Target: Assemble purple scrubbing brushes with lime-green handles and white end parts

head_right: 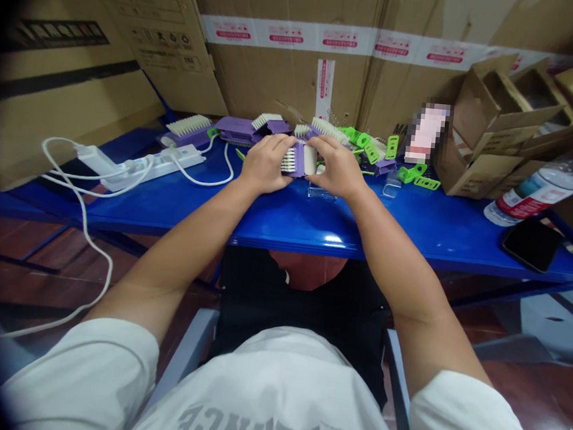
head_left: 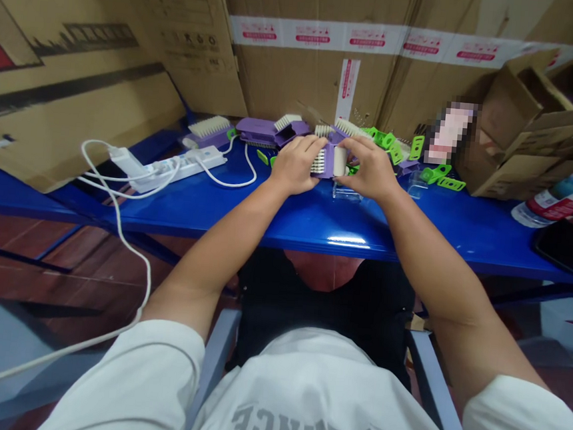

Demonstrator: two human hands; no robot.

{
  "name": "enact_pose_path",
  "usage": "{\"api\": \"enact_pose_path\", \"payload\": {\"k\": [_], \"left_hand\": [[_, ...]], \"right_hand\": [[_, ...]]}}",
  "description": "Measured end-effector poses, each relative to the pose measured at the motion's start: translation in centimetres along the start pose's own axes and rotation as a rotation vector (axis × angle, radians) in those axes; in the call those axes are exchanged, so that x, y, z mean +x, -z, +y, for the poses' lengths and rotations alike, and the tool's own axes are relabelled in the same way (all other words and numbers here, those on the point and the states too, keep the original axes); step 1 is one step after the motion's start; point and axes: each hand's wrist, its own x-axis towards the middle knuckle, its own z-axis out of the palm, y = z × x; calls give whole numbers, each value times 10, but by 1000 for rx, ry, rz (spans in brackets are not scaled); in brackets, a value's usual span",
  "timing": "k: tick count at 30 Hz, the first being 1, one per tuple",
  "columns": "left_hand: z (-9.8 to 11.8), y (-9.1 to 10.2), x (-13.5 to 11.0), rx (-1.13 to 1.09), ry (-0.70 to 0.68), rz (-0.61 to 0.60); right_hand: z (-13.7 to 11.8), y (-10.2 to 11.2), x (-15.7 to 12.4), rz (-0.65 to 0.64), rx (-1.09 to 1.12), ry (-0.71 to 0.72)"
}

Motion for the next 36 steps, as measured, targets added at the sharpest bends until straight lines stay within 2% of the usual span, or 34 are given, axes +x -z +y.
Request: {"api": "enact_pose_path", "payload": {"k": [13,26,36], "left_hand": [[-3,0,1,-14,-34,14],[-9,-4,2,-24,-17,56],[-6,-3,3,-31,-8,27]], "right_hand": [[5,-2,-2,-12,8,-5],[10,-12,-4,47,42,-30],[17,-19,-3,64,57,-20]]}}
